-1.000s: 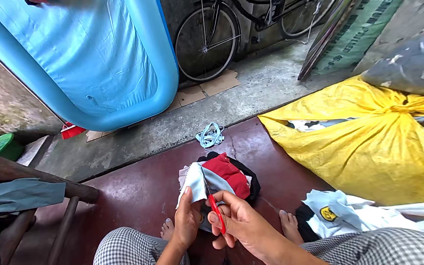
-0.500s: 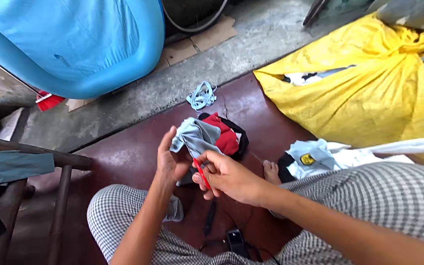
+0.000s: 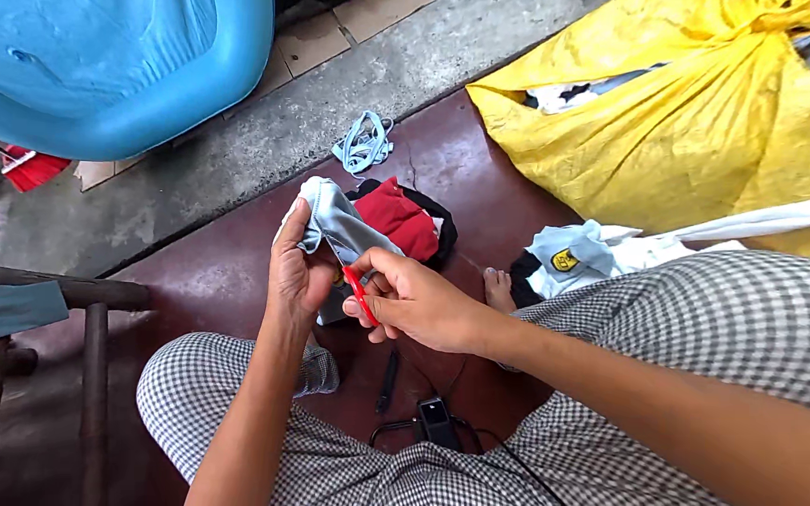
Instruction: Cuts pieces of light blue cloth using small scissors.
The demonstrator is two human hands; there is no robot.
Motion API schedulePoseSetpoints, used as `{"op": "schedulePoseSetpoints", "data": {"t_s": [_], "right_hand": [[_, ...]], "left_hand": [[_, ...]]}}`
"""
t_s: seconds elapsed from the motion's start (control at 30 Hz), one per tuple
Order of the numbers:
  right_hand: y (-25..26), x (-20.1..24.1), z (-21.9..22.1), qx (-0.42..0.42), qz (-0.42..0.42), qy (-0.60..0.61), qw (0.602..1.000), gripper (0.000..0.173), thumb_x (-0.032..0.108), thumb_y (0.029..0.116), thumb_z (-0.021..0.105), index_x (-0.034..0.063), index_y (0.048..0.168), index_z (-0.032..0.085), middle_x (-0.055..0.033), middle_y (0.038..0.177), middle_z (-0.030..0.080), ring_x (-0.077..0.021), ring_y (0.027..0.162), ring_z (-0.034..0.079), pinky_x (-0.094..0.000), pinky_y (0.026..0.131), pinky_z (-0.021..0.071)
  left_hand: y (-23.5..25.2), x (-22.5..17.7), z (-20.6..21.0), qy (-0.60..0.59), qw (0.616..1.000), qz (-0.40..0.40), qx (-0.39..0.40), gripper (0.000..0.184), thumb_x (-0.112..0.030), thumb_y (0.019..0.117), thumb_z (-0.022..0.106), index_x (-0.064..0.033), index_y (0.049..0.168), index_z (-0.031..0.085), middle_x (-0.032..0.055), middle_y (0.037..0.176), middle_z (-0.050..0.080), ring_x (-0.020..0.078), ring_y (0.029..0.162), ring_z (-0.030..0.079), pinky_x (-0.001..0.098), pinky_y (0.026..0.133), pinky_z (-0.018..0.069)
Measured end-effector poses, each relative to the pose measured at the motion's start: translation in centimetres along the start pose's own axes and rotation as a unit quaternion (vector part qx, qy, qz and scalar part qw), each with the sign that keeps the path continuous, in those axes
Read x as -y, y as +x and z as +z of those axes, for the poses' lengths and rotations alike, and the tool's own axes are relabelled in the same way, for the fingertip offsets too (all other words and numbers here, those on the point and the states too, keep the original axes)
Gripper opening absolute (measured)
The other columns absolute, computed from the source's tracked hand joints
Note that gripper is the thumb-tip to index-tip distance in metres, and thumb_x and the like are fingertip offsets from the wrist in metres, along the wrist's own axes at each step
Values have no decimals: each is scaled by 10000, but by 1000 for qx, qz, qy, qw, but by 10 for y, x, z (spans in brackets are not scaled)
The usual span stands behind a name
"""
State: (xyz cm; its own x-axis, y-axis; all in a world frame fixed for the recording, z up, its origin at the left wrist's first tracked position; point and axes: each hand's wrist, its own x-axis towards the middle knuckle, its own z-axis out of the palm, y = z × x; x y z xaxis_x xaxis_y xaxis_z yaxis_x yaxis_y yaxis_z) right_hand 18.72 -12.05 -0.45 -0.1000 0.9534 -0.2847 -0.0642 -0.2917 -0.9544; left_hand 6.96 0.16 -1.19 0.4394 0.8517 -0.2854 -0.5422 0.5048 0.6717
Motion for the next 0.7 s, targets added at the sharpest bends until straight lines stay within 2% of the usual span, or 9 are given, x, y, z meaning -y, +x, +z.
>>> {"op": "schedulePoseSetpoints", "data": {"t_s": [0.2, 0.37, 0.43, 0.57, 0.7], "right_hand": [[0, -1, -1, -6, -5, -3, 1000, 279, 138, 1001, 657, 55, 1232, 524, -76, 879, 657, -146, 736, 700, -288, 649, 618], [-2, 0, 1, -19, -15, -16, 1000, 252, 137, 1008, 647, 61, 1219, 535, -80, 856, 658, -154, 700, 690, -290, 617, 613], [-3, -1, 1, -23, -21, -21, 999, 239, 125, 1010, 639, 59, 1215, 537, -81, 855, 654, -152, 697, 685, -286, 610, 610], [0, -1, -3, -12, -18, -23, 1000, 319, 156, 1003, 659, 57, 1271, 518, -81, 891, 657, -152, 738, 698, -298, 647, 619], [-1, -1, -4, -14, -22, -26, 999, 320, 161, 1001, 663, 64, 1271, 522, -75, 887, 655, -147, 732, 695, -287, 637, 615]], "left_hand": [[-3, -2, 0, -14, 1000, -2, 8, 244, -221, 1094, 419, -74, 1169, 599, 101, 1072, 692, 202, 1049, 689, 409, 934, 576], [-4, -4, -2, -8, 1000, -8, 22, 298, -258, 1104, 389, -87, 1263, 573, 111, 1156, 676, 219, 1120, 665, 445, 970, 557], [-4, -5, -1, 13, 1000, -3, 22, 292, -272, 1107, 384, -98, 1241, 577, 102, 1131, 685, 207, 1093, 676, 432, 945, 570], [-5, -7, -2, 50, 998, 12, 37, 262, -260, 1103, 398, -99, 1171, 594, 85, 1048, 700, 181, 984, 704, 384, 853, 602], [-8, -10, -1, 55, 997, 26, 50, 232, -208, 1091, 419, -89, 1130, 614, 88, 1024, 711, 185, 951, 717, 380, 850, 609]]}}
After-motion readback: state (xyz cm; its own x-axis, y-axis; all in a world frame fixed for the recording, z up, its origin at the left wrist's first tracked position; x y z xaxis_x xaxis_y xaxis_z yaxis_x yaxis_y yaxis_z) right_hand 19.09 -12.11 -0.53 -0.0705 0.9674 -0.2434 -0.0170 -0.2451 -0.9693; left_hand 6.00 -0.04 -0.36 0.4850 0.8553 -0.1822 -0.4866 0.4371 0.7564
